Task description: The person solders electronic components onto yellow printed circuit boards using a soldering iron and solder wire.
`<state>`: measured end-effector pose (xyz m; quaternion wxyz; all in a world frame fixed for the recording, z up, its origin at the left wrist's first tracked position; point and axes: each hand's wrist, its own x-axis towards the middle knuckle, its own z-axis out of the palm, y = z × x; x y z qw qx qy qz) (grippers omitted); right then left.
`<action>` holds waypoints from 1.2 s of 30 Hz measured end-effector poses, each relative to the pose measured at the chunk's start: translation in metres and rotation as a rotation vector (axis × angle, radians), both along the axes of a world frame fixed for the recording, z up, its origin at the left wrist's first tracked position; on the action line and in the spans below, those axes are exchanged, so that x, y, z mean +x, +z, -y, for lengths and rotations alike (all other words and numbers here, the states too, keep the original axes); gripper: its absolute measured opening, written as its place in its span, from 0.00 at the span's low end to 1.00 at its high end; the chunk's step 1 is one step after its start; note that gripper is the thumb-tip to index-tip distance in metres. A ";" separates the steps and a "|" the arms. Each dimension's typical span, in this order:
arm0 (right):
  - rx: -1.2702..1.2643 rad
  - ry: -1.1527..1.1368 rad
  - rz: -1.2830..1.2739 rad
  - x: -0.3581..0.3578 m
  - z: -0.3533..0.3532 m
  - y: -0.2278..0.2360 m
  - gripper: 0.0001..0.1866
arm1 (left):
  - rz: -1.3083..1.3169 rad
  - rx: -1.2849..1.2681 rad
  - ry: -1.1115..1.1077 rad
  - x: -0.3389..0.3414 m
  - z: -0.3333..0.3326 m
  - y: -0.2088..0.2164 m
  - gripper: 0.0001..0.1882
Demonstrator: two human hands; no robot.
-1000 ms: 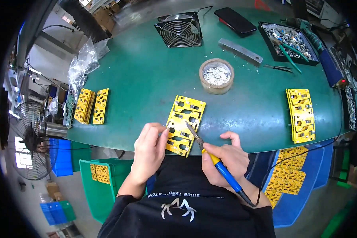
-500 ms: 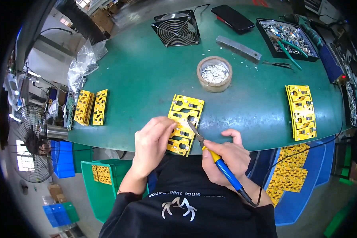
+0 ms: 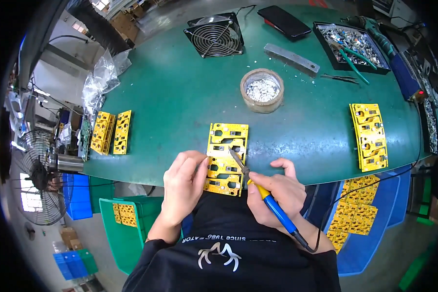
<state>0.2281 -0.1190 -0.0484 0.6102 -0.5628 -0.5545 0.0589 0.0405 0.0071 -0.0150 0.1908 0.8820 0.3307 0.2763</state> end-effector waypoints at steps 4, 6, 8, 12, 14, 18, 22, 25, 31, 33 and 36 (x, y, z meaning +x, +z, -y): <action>0.009 0.005 0.013 0.000 -0.001 0.000 0.08 | 0.040 0.067 -0.017 0.007 0.006 -0.001 0.07; 0.032 -0.028 0.038 0.000 -0.002 -0.001 0.11 | 0.006 0.069 -0.048 0.010 0.007 -0.001 0.08; 0.049 -0.028 0.041 0.000 -0.002 -0.001 0.11 | 0.021 0.109 -0.060 0.014 0.007 -0.004 0.08; 0.049 -0.041 0.049 0.000 0.000 0.000 0.10 | 0.014 0.158 -0.103 0.019 0.009 -0.008 0.13; 0.052 -0.026 0.049 0.000 0.000 0.001 0.10 | 0.002 0.160 -0.109 0.020 0.010 -0.009 0.13; 0.045 -0.008 0.043 0.000 0.000 0.001 0.09 | -0.007 0.217 -0.132 0.022 0.012 -0.012 0.15; 0.058 -0.013 0.033 -0.001 -0.002 0.000 0.10 | -0.004 0.285 -0.152 0.023 0.012 -0.014 0.17; 0.064 -0.020 0.044 -0.001 -0.003 -0.001 0.10 | -0.012 0.294 -0.155 0.023 0.012 -0.014 0.17; 0.054 -0.012 0.036 -0.001 -0.003 -0.001 0.10 | -0.028 0.268 -0.148 0.022 0.014 -0.015 0.18; 0.044 -0.034 0.038 -0.001 -0.004 -0.001 0.12 | -0.031 0.256 -0.158 0.023 0.014 -0.015 0.18; 0.039 -0.028 0.040 -0.001 -0.004 0.000 0.12 | -0.032 0.258 -0.161 0.023 0.014 -0.015 0.17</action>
